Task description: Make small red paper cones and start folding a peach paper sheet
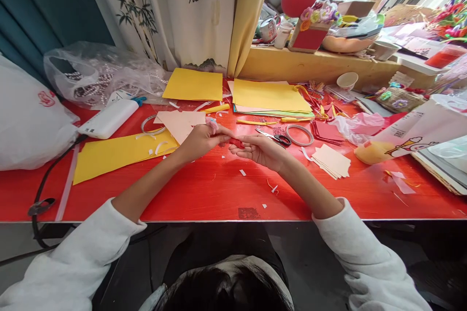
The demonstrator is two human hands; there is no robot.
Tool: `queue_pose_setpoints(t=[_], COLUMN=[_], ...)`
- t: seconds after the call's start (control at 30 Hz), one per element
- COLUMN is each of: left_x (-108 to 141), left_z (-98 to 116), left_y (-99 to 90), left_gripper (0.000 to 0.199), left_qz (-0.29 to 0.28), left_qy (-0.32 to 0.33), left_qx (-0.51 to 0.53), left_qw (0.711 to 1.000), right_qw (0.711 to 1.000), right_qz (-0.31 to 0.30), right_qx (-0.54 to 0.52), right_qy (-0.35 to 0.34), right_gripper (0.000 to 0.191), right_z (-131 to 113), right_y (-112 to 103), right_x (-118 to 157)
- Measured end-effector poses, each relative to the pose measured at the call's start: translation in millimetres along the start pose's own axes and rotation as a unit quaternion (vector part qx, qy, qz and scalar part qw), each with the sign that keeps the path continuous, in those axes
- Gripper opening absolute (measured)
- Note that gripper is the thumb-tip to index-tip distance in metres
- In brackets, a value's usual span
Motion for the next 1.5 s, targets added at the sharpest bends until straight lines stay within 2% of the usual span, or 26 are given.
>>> queue_pose_setpoints(t=[0.17, 0.33, 0.43, 0.67, 0.87, 1.17, 1.27, 1.33, 1.43, 1.5], left_x=[-1, -3, -4, -5, -4, -3, -3, -3, -4, -5], left_z=[2, -2, -5, -4, -6, -5, -5, -6, -7, -8], left_y=[1.4, 8.4, 9.3, 6.9, 12.4, 13.0, 12.5, 12.5, 11.8, 10.8], left_gripper=[0.025, 0.031, 0.031, 0.027, 0.037, 0.025, 0.024, 0.022, 0.024, 0.032], left_qz=[-0.001, -0.021, -0.014, 0.020, 0.014, 0.007, 0.002, 0.003, 0.028, 0.052], left_qy=[-0.023, -0.073, -0.084, -0.047, -0.062, -0.034, -0.010, 0.003, 0.001, -0.018], left_qx=[0.000, 0.096, 0.126, 0.110, 0.102, 0.060, 0.044, 0.042, 0.070, 0.096], left_qw=[1.000, 0.992, 0.988, 0.993, 0.993, 0.998, 0.999, 0.999, 0.997, 0.994], right_qw=[0.998, 0.990, 0.987, 0.993, 0.989, 0.989, 0.992, 0.992, 0.991, 0.988], right_qz=[-0.001, 0.007, 0.012, -0.005, 0.007, 0.004, 0.006, 0.013, 0.018, 0.024], right_qx=[0.055, 0.117, 0.123, 0.108, 0.124, 0.122, 0.115, 0.116, 0.131, 0.145], right_qy=[-0.010, -0.082, -0.099, -0.050, -0.081, -0.078, -0.058, -0.041, -0.038, -0.055], right_gripper=[0.010, 0.011, 0.012, 0.014, 0.015, 0.018, 0.013, 0.017, 0.023, 0.022], right_z=[0, -5, -5, -1, -3, 0, 0, 1, -1, -2], right_y=[1, 4, 4, -1, 2, 3, 5, 6, 7, 6], right_x=[-1, 1, 0, -3, -1, -1, 0, 1, 1, 1])
Point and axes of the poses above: each hand's wrist, its own x-axis away from the middle knuckle, its own y-axis out of the palm, z = x × y, the point moved 5 cm from there along -x, towards the middle knuckle, and after that the axes turned 4 degrees about -x, right-handed, at the moved point
